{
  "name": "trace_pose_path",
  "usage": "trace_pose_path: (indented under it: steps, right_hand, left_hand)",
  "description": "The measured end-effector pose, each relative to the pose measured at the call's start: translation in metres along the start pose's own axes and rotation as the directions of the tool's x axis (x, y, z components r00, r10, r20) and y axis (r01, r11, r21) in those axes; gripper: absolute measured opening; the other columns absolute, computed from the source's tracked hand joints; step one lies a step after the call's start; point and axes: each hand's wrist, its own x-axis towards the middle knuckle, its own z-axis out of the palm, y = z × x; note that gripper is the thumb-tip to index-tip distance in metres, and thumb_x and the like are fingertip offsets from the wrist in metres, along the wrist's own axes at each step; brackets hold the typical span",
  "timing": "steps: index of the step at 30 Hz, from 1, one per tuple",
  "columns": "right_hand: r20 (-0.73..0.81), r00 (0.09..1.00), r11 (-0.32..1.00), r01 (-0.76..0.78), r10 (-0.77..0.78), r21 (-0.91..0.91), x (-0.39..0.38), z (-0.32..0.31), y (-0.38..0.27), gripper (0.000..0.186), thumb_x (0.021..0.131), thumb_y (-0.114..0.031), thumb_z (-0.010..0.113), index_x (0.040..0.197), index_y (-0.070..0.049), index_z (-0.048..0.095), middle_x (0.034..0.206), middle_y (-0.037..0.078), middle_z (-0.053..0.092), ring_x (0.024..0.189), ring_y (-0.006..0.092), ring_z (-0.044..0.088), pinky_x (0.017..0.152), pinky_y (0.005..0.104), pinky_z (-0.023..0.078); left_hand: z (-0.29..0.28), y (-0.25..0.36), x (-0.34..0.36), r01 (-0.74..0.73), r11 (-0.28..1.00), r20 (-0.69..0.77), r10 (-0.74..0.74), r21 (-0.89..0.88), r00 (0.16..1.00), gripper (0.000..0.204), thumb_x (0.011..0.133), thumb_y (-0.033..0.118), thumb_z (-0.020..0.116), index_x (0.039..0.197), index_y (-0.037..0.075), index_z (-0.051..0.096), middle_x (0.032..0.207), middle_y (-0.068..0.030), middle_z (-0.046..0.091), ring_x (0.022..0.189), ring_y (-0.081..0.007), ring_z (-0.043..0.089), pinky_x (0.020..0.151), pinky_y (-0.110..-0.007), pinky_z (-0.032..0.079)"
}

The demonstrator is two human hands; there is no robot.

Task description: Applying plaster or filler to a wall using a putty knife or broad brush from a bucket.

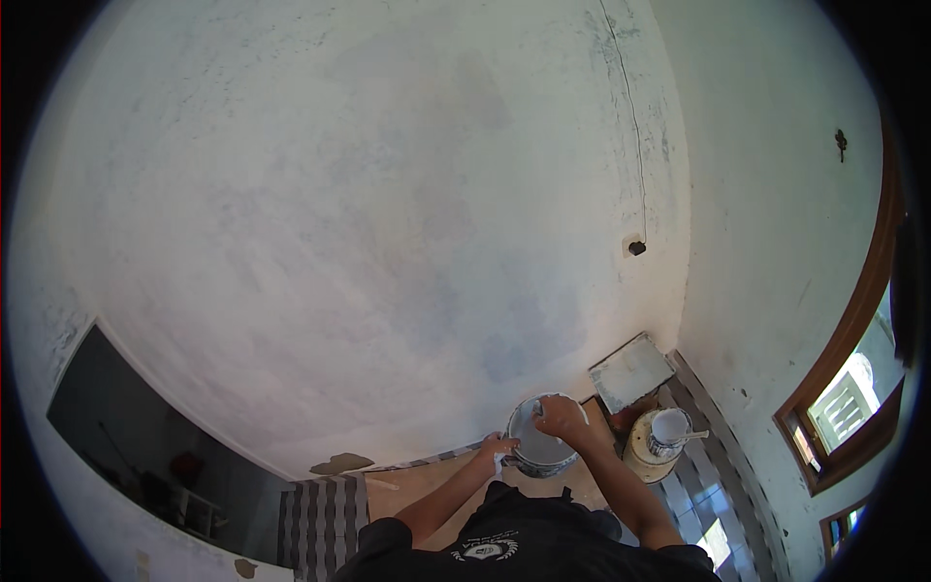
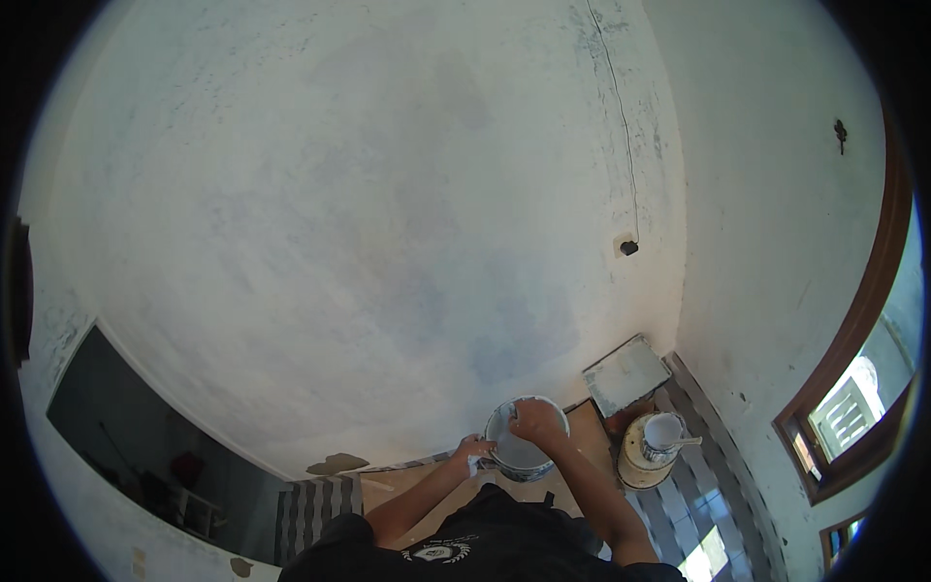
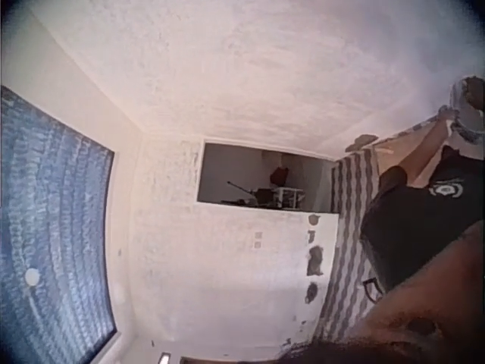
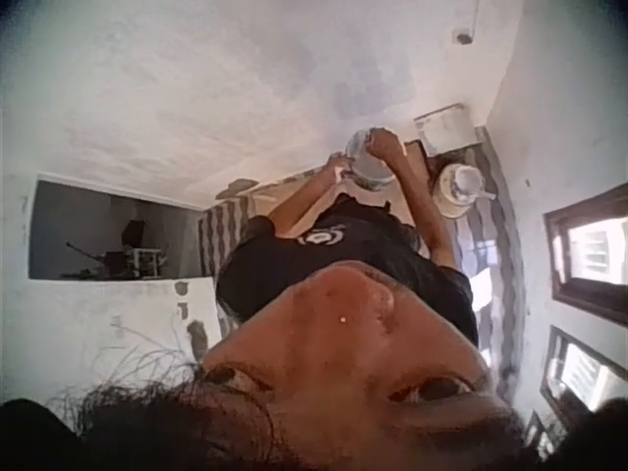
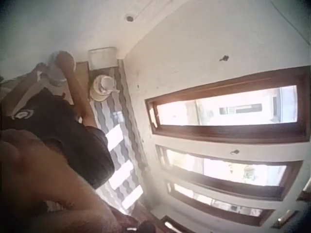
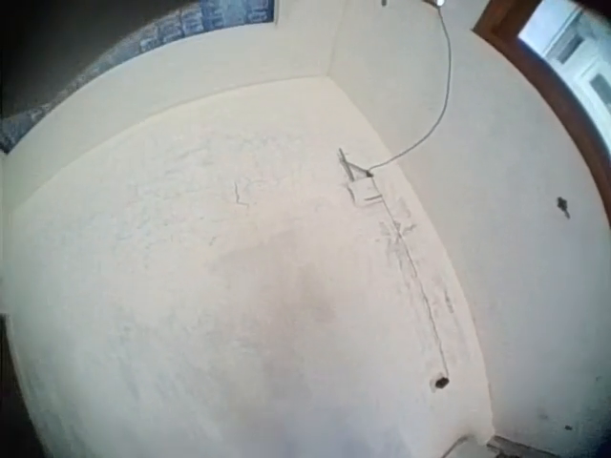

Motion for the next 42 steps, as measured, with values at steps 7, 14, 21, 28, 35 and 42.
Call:
trace_pose_path:
  steps: [7, 14, 21, 28, 35, 42]
  right_hand:
    - [0.038, 0.999, 0.997, -0.039, 0.037, 0.071, -0.035, -0.061, -0.004, 0.038, 0.081, -0.035, 0.06, 0.096, 0.0, 0.066, 0.093, 0.024, 0.068, 0.092, 0.04, 0.064, 0.085, 0.0484, 0.051]
    - [0.005, 1.0, 0.997, -0.019, 0.019, 0.075, -0.048, -0.103, -0.029, 0.038, 0.082, -0.036, 0.06, 0.096, 0.0, 0.066, 0.093, 0.024, 0.068, 0.094, 0.0393, 0.064, 0.085, 0.0481, 0.051]
    - [0.086, 0.993, 0.995, 0.071, -0.077, 0.074, -0.054, -0.14, -0.04, 0.037, 0.081, -0.034, 0.061, 0.091, 0.001, 0.066, 0.089, 0.023, 0.067, 0.086, 0.0394, 0.065, 0.08, 0.0485, 0.052]
    - [0.066, 0.99, 0.992, 0.121, -0.124, 0.042, -0.069, -0.182, -0.075, 0.039, 0.081, -0.038, 0.062, 0.082, 0.0, 0.067, 0.083, 0.024, 0.067, 0.082, 0.0414, 0.065, 0.077, 0.0496, 0.052]
    - [0.099, 0.977, 0.982, 0.188, -0.189, 0.013, -0.079, -0.215, -0.102, 0.04, 0.084, -0.039, 0.06, 0.088, 0.0, 0.067, 0.085, 0.024, 0.067, 0.08, 0.041, 0.065, 0.076, 0.0498, 0.052]
    - [-0.042, 0.956, 0.944, 0.292, -0.289, 0.154, -0.083, -0.23, -0.119, 0.039, 0.086, -0.04, 0.064, 0.094, -0.002, 0.069, 0.086, 0.023, 0.068, 0.08, 0.0409, 0.066, 0.075, 0.049, 0.052]
  left_hand:
    - [0.062, 0.024, -0.083, -0.108, 0.961, -0.047, 0.124, 0.255, 0.991, 0.029, 0.079, 0.009, 0.073, 0.102, 0.0, 0.058, 0.092, -0.011, 0.063, 0.086, -0.0224, 0.066, 0.077, -0.035, 0.055]
    - [0.079, 0.044, -0.112, -0.022, 0.997, -0.15, 0.033, 0.072, 0.988, 0.038, 0.073, 0.004, 0.076, 0.106, -0.002, 0.059, 0.093, -0.0133, 0.065, 0.084, -0.0246, 0.067, 0.072, -0.038, 0.056]
    - [0.109, 0.053, -0.145, -0.082, 0.994, -0.225, 0.096, 0.07, 0.97, 0.041, 0.07, 0.008, 0.078, 0.104, -0.005, 0.058, 0.088, -0.0153, 0.065, 0.076, -0.0263, 0.067, 0.064, -0.039, 0.056]
    - [0.163, 0.104, -0.222, -0.215, 0.964, -0.331, 0.256, 0.155, 0.908, 0.043, 0.065, 0.014, 0.077, 0.097, -0.008, 0.058, 0.083, -0.0154, 0.063, 0.072, -0.0225, 0.065, 0.059, -0.038, 0.052]
    - [0.171, 0.126, -0.248, -0.191, 0.929, -0.388, 0.31, 0.316, 0.868, 0.051, 0.063, 0.019, 0.078, 0.102, -0.008, 0.059, 0.086, -0.0161, 0.065, 0.073, -0.0212, 0.066, 0.061, -0.036, 0.051]
    - [0.161, 0.132, -0.251, -0.187, 0.877, -0.447, 0.397, 0.443, 0.802, 0.044, 0.062, 0.022, 0.078, 0.092, -0.005, 0.061, 0.079, -0.0124, 0.064, 0.069, -0.0185, 0.063, 0.06, -0.034, 0.049]
